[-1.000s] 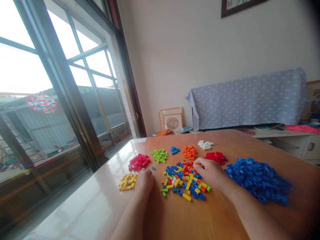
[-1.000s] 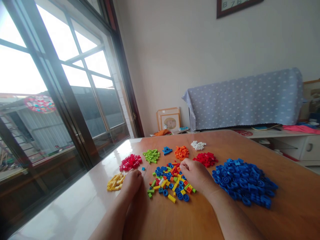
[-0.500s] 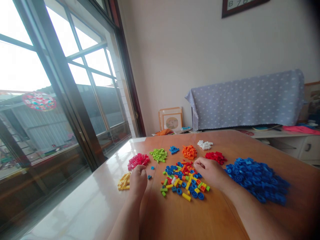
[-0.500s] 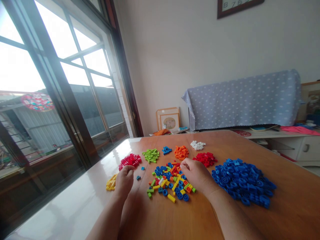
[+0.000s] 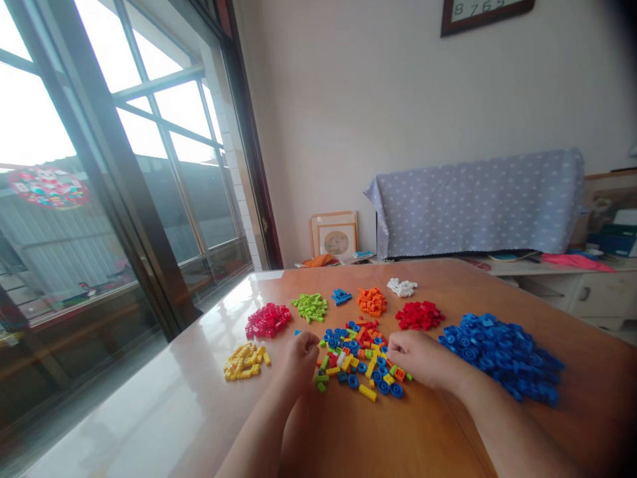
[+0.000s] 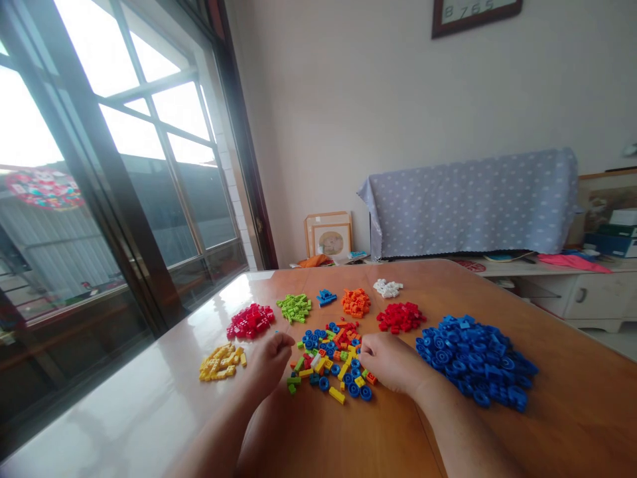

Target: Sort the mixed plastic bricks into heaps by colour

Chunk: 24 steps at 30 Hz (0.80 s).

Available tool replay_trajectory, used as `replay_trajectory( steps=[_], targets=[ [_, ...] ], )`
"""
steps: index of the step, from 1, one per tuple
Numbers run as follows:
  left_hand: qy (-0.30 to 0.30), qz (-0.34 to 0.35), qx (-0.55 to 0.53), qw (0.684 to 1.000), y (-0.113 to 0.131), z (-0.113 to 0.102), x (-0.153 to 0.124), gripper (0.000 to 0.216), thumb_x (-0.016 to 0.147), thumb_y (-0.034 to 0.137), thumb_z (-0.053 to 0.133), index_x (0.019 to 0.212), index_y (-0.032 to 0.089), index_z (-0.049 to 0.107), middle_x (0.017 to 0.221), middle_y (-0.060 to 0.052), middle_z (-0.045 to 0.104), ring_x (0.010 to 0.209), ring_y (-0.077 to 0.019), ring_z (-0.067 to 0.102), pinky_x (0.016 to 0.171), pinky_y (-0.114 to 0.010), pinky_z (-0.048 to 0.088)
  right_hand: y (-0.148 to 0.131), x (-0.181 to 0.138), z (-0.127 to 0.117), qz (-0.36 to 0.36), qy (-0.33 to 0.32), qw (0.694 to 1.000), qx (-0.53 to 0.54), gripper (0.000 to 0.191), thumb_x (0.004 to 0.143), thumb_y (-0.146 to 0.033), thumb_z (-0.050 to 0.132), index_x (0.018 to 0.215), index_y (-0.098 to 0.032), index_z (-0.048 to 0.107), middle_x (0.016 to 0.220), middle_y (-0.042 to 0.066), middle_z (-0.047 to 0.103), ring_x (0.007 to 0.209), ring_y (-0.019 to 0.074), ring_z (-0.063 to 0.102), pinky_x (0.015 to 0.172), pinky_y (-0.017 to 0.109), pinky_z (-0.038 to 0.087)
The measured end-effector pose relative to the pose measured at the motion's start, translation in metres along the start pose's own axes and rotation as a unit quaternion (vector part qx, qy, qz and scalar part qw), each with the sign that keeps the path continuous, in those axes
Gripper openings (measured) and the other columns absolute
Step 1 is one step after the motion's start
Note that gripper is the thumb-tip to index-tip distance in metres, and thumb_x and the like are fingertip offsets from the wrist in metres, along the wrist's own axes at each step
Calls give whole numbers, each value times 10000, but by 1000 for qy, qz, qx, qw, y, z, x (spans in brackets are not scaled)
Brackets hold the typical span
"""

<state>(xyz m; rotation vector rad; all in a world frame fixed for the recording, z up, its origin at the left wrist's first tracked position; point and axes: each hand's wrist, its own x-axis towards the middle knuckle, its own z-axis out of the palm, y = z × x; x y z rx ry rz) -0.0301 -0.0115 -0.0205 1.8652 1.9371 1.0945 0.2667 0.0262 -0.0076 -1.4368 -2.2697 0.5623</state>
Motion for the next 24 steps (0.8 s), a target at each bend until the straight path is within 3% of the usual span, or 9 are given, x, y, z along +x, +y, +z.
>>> replay_trajectory(
  steps=[5, 12, 18, 24],
  targets=[
    [-56, -1, 38, 998, 0, 2, -1, 221, 769, 140, 506, 866, 189, 699, 826, -18, 708, 787, -147, 611, 652, -214, 386, 4, -1, -4, 11, -6, 999, -29, 175, 812, -264, 549, 664, -185, 597, 646, -6, 633, 602, 122, 517, 526, 241, 221],
    [-81, 16, 75, 994, -7, 0, -1, 161, 746, 154, 524, 761, 194, 679, 788, -21, 690, 741, -144, 581, 631, -216, 355, 1, -3, -4, 1, -43, 999, -26, 151, 810, -280, 571, 713, -195, 651, 697, -1, 672, 624, 129, 539, 536, 240, 247],
    [-113, -48, 113, 986, -5, -10, -7, 111, 716, 304, 626, 687, 201, 655, 684, -2, 652, 615, -133, 528, 537, -229, 273, -2, -3, -3, 7, -49, 999, -15, 158, 819, -304, 576, 751, -201, 674, 711, 8, 679, 651, 142, 557, 556, 238, 267],
    [-135, -60, 118, 982, 3, -10, -10, 99, 656, 302, 667, 642, 206, 649, 645, -4, 632, 592, -141, 521, 516, -236, 263, 0, -3, 2, -4, -56, 998, -1, 166, 828, -332, 570, 804, -217, 687, 726, 3, 682, 682, 157, 575, 570, 239, 286]
  ],
)
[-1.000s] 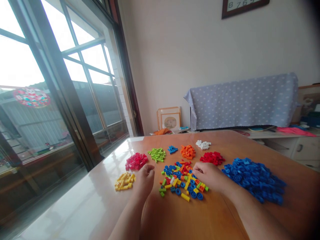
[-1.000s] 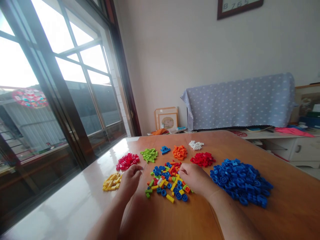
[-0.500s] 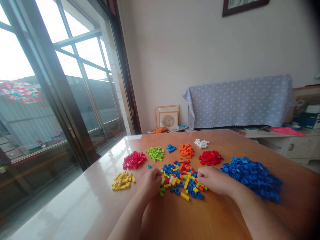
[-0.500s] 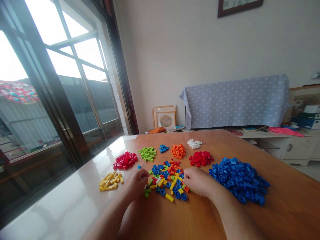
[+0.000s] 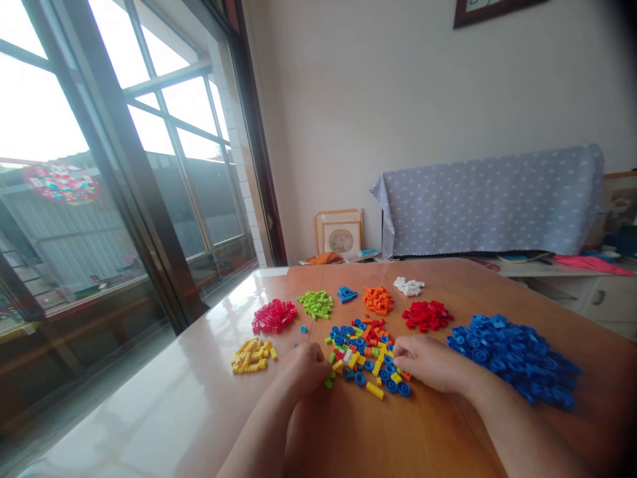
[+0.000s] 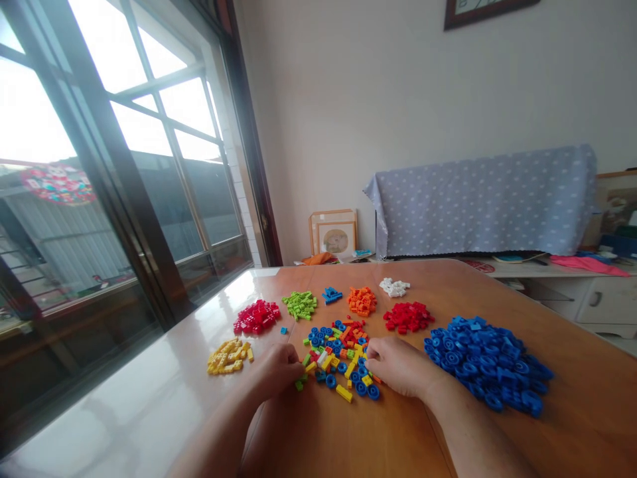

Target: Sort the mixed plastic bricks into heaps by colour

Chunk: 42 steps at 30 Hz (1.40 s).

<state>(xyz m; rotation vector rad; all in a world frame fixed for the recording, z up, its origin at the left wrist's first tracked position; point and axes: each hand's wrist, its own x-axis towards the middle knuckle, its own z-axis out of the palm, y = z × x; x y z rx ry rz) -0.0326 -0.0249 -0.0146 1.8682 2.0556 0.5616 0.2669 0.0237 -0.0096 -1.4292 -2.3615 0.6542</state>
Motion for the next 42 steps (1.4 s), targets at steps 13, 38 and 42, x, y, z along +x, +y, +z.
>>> replay_trajectory(
  steps=[13, 38, 42],
  targets=[
    [158, -74, -71, 982, -49, -32, 10, 116, 753, 266, 550, 726, 195, 637, 657, 7, 639, 614, -134, 558, 534, -232, 307, -8, 3, -5, 5, 63, 998, -20, 250, 870, -400, 527, 893, -221, 700, 687, -4, 655, 644, 154, 564, 545, 253, 277],
    [146, -91, -40, 984, -51, -19, 19, 134, 742, 139, 510, 832, 174, 604, 777, -38, 656, 729, -168, 566, 594, -247, 301, -9, 2, -8, 12, 48, 999, -4, 265, 873, -426, 524, 902, -221, 690, 678, -8, 652, 640, 152, 571, 529, 251, 275],
    [140, -87, -74, 983, -52, -17, 20, 108, 726, 145, 523, 792, 177, 603, 741, -31, 659, 684, -158, 572, 574, -240, 299, -10, 2, -8, 15, 47, 999, -10, 262, 873, -425, 525, 913, -226, 691, 679, -11, 653, 639, 150, 575, 532, 248, 277]
  ],
)
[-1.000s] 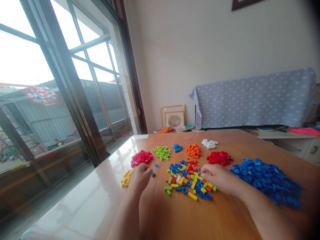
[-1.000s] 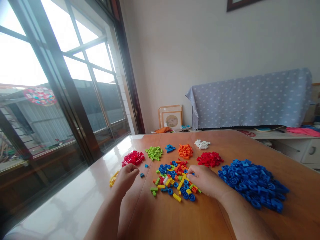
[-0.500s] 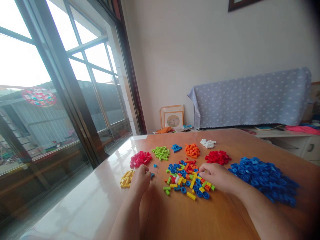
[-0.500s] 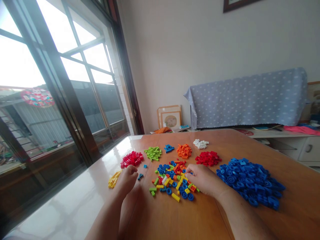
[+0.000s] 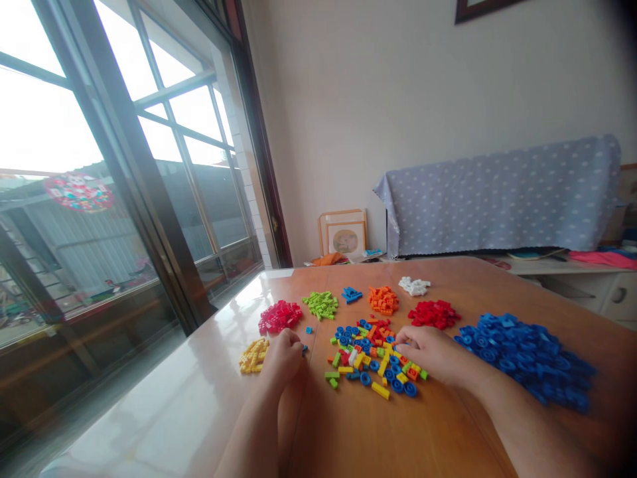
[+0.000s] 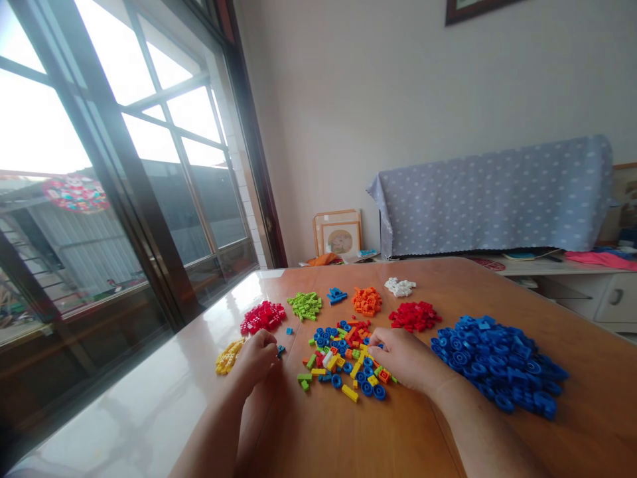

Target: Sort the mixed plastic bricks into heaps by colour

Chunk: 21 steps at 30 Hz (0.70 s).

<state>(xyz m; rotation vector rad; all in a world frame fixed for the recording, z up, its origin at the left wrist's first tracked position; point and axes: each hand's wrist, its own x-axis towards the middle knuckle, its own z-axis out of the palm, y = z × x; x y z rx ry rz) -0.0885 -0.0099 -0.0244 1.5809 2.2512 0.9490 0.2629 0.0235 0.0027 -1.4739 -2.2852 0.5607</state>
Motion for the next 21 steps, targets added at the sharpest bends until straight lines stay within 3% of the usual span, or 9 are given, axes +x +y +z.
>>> replay_trajectory(
  steps=[8, 14, 21],
  targets=[
    [19, -8, -59, 998, 0, 0, -2, 88, 740, 141, 496, 760, 189, 567, 675, -20, 656, 643, -153, 612, 549, -223, 345, 4, 0, 4, -6, -4, 1000, 7, 273, 875, -425, 524, 937, -220, 693, 688, -4, 652, 643, 154, 572, 541, 248, 287],
    [-36, -39, -106, 993, 1, 2, -4, 71, 751, 151, 496, 783, 191, 545, 665, -17, 665, 547, -140, 606, 506, -221, 353, 5, 1, 6, -14, 4, 1000, 10, 271, 877, -427, 524, 941, -223, 691, 719, 4, 661, 666, 157, 574, 567, 248, 298],
    [12, 6, -87, 996, 6, -3, -4, 83, 758, 156, 487, 768, 189, 564, 710, -21, 682, 576, -123, 567, 549, -220, 353, 4, 1, 4, -8, 2, 1000, 7, 279, 874, -434, 528, 926, -214, 692, 681, -3, 639, 643, 152, 555, 548, 245, 280]
  ],
)
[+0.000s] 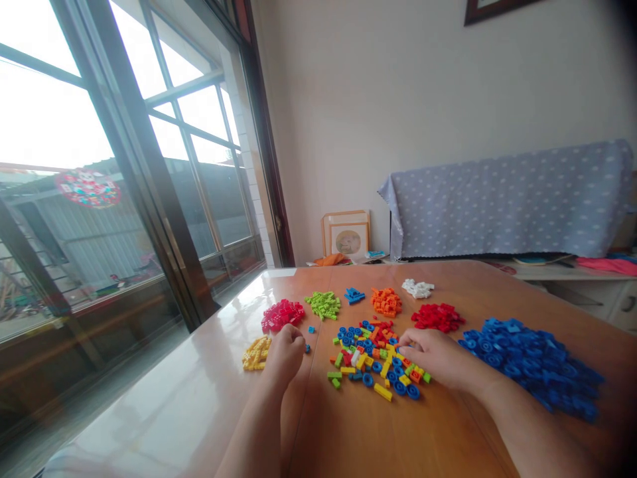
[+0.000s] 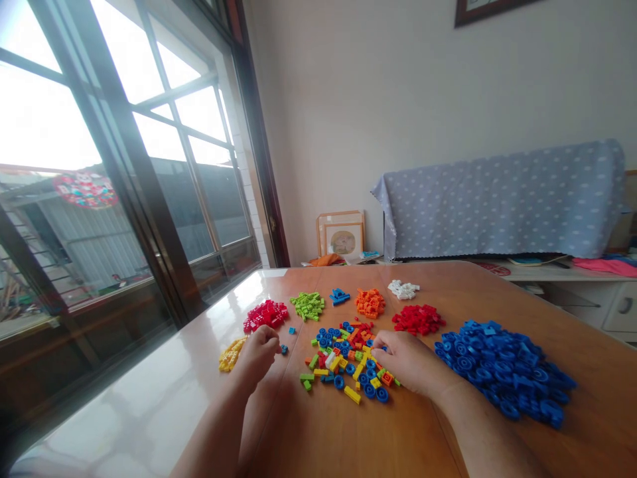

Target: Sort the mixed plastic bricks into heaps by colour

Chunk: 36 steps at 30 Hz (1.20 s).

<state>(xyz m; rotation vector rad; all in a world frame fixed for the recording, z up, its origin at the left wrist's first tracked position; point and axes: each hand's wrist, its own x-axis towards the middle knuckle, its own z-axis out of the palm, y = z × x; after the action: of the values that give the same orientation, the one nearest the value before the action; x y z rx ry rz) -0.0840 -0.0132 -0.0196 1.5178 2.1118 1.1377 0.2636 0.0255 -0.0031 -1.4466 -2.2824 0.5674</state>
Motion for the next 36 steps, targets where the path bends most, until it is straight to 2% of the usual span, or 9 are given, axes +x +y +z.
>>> replay_trajectory(
  steps=[7, 11, 16, 19, 28, 36],
  targets=[
    [-39, 110, -2, 993, 21, 15, -14, 141, 751, 140, 516, 838, 185, 616, 735, 7, 645, 664, -117, 547, 585, -208, 336, -4, -2, -3, 0, -1, 1000, 4, 286, 877, -433, 517, 919, -208, 688, 732, 1, 669, 670, 151, 573, 557, 241, 297],
    [-88, 139, 29, 986, 27, 26, -21, 166, 746, 124, 519, 829, 181, 651, 739, 0, 639, 683, -124, 543, 599, -211, 332, -6, -1, -3, 6, -5, 1000, 9, 282, 868, -426, 529, 910, -196, 687, 728, 5, 672, 669, 150, 566, 560, 239, 295],
    [-137, 116, 93, 979, 25, 39, -27, 55, 736, 180, 612, 768, 189, 656, 746, -16, 648, 676, -139, 542, 585, -215, 328, -4, 0, 1, -4, -14, 1000, 4, 265, 867, -419, 534, 899, -201, 681, 694, -7, 651, 642, 143, 553, 543, 237, 275],
    [-132, 93, 107, 981, 23, 43, -28, 48, 726, 210, 658, 769, 195, 647, 758, -17, 656, 697, -151, 551, 596, -216, 343, -1, 1, 4, -9, -22, 1000, 7, 267, 878, -423, 525, 899, -205, 676, 673, -14, 637, 603, 133, 531, 531, 240, 264],
    [-140, 96, 111, 979, 25, 45, -30, 135, 728, 245, 664, 862, 232, 671, 798, -10, 680, 685, -151, 559, 572, -218, 310, -1, 2, 8, -14, -14, 1000, -2, 257, 883, -420, 528, 911, -209, 672, 661, -18, 616, 613, 133, 525, 533, 240, 250],
    [-119, 99, 124, 980, 26, 44, -30, 132, 758, 325, 655, 830, 218, 683, 790, -32, 689, 678, -158, 556, 563, -224, 283, -2, 1, 9, 0, -15, 1000, -4, 236, 863, -408, 546, 882, -209, 671, 641, -24, 591, 609, 130, 503, 539, 244, 226]
  ],
)
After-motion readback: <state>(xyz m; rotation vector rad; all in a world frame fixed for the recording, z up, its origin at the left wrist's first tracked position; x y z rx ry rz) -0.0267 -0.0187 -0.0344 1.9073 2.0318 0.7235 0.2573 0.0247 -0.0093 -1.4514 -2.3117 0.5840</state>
